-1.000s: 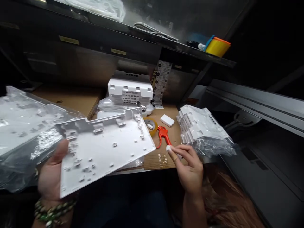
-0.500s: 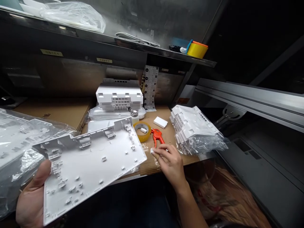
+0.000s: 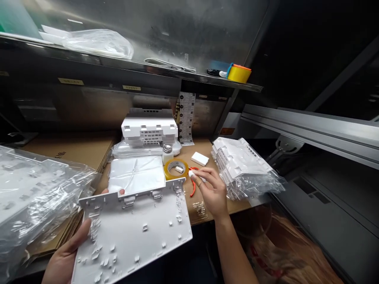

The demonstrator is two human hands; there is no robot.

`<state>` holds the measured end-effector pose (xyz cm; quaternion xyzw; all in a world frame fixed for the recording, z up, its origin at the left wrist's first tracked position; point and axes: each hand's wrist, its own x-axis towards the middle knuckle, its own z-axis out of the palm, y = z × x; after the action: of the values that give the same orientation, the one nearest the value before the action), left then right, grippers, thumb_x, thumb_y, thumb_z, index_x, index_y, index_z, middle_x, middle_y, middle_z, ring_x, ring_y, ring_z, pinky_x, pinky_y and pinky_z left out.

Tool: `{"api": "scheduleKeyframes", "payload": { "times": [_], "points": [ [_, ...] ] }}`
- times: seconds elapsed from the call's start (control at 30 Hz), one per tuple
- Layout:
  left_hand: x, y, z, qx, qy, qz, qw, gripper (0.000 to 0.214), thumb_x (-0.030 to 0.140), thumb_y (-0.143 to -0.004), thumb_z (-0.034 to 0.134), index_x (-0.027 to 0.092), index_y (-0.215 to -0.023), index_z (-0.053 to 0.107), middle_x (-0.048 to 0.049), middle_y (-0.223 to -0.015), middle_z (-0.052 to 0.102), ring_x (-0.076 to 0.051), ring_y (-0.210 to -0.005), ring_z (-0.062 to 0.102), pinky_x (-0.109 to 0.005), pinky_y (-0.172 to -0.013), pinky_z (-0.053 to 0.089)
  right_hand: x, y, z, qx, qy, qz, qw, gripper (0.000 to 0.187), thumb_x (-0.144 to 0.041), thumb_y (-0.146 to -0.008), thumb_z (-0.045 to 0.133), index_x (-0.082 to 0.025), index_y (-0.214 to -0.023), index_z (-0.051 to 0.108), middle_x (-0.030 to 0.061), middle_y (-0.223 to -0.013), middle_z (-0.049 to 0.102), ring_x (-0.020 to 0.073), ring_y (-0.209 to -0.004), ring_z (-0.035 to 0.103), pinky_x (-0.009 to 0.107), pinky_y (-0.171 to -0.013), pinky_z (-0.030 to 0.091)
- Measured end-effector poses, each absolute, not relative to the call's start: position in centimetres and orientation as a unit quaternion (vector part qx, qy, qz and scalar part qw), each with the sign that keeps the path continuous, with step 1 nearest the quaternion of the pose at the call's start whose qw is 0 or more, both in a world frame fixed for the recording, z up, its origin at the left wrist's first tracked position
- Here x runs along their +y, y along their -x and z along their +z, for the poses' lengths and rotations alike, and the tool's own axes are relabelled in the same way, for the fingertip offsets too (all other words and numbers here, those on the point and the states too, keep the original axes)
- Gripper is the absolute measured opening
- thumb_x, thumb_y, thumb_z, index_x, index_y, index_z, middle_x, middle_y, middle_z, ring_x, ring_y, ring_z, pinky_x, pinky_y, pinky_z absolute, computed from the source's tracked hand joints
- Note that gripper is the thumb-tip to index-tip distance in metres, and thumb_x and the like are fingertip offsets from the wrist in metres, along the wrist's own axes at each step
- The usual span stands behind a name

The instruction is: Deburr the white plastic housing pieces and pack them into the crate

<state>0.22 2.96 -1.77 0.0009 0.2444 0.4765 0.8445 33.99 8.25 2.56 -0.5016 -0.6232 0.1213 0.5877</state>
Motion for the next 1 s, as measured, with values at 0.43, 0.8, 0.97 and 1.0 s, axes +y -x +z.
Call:
{"api": "scheduleKeyframes", "payload": {
  "times": [0.43, 0.8, 0.97, 1.0],
  "points": [
    [2.1, -9.1, 2.6, 0.328, -0.069, 0.541, 0.771, 0.074, 0.009, -0.094, 0.064, 0.032, -0.159, 0.035, -0.0098, -0.132, 0.072, -0.032, -0.117, 0.069, -0.05, -0.114, 0.049, 6.6, -25.9, 6.7, -0.729, 0.366, 0.106, 0.568, 0.024, -0.018, -0.095, 0.071, -0.028, -0.115, 0.077, 0.0055, -0.105, 0.07, 0.0191, -0.097, 0.066, 0.036, -0.085, 0.057],
    [1.9, -10.1, 4.0, 0.32, -0.086, 0.555, 0.763, 0.081, 0.017, -0.094, 0.07, 0.033, -0.161, 0.028, -0.0113, -0.14, 0.067, -0.032, -0.122, 0.068, -0.048, -0.116, 0.047, 7.8, -24.5, 6.1, -0.775, 0.349, 0.071, 0.523, 0.024, -0.02, -0.097, 0.068, -0.028, -0.117, 0.076, 0.0061, -0.108, 0.068, 0.0198, -0.098, 0.063, 0.037, -0.086, 0.054],
    [1.8, -10.0, 5.3, 0.393, -0.057, 0.52, 0.756, 0.089, 0.012, -0.087, 0.074, 0.027, -0.161, 0.026, -0.0141, -0.127, 0.074, -0.036, -0.114, 0.071, -0.052, -0.103, 0.058, 11.9, -27.5, 5.8, -0.709, 0.478, 0.086, 0.511, 0.018, -0.034, -0.098, 0.065, -0.026, -0.109, 0.078, 0.0056, -0.108, 0.07, 0.0202, -0.101, 0.064, 0.035, -0.088, 0.053],
    [1.8, -10.0, 5.5, 0.401, -0.055, 0.52, 0.753, 0.089, 0.012, -0.087, 0.074, 0.028, -0.16, 0.027, -0.0138, -0.125, 0.075, -0.036, -0.113, 0.072, -0.052, -0.101, 0.059, 13.1, -28.4, 5.4, -0.692, 0.508, 0.099, 0.503, 0.021, -0.037, -0.099, 0.064, -0.027, -0.109, 0.078, 0.0054, -0.11, 0.07, 0.0204, -0.103, 0.065, 0.034, -0.089, 0.052]
  ]
}}
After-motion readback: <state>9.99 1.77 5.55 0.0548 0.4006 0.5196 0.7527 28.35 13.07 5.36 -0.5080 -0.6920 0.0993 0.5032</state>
